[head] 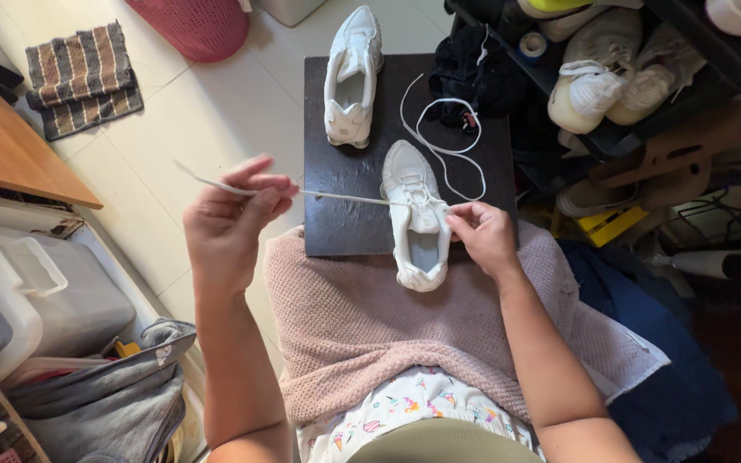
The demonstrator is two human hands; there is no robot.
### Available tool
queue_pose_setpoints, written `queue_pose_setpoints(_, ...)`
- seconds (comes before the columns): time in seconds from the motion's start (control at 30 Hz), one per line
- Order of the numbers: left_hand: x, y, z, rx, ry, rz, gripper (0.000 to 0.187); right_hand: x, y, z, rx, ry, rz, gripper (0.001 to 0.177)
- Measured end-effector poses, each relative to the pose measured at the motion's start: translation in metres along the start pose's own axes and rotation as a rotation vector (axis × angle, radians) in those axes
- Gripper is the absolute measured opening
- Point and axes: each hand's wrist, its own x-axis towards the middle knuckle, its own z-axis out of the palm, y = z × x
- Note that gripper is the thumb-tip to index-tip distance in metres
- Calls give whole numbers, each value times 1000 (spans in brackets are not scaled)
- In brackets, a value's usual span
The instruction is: The person removes the laces from a white sneaker and then re-laces it by threading the laces through the eyelets and tying a knot. The task is performed on a small table placed on their lap.
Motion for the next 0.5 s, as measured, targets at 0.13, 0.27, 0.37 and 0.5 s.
queue_pose_setpoints(0.13, -3, 7, 16, 213, -99, 53, 39, 11, 25, -2, 245, -34, 108, 11)
queue_pose_setpoints(0.27, -12, -10, 51, 723, -235, 184, 13, 9, 36, -4, 316, -48, 132, 11)
queue_pose_setpoints(0.37, -11, -34, 92, 772, -282, 202, 11, 9, 37, -3, 307, -29, 124, 12)
queue_pose_setpoints(0.5, -8, -67, 130, 628, -375, 222, 12, 11, 41, 0, 311, -17, 129, 12)
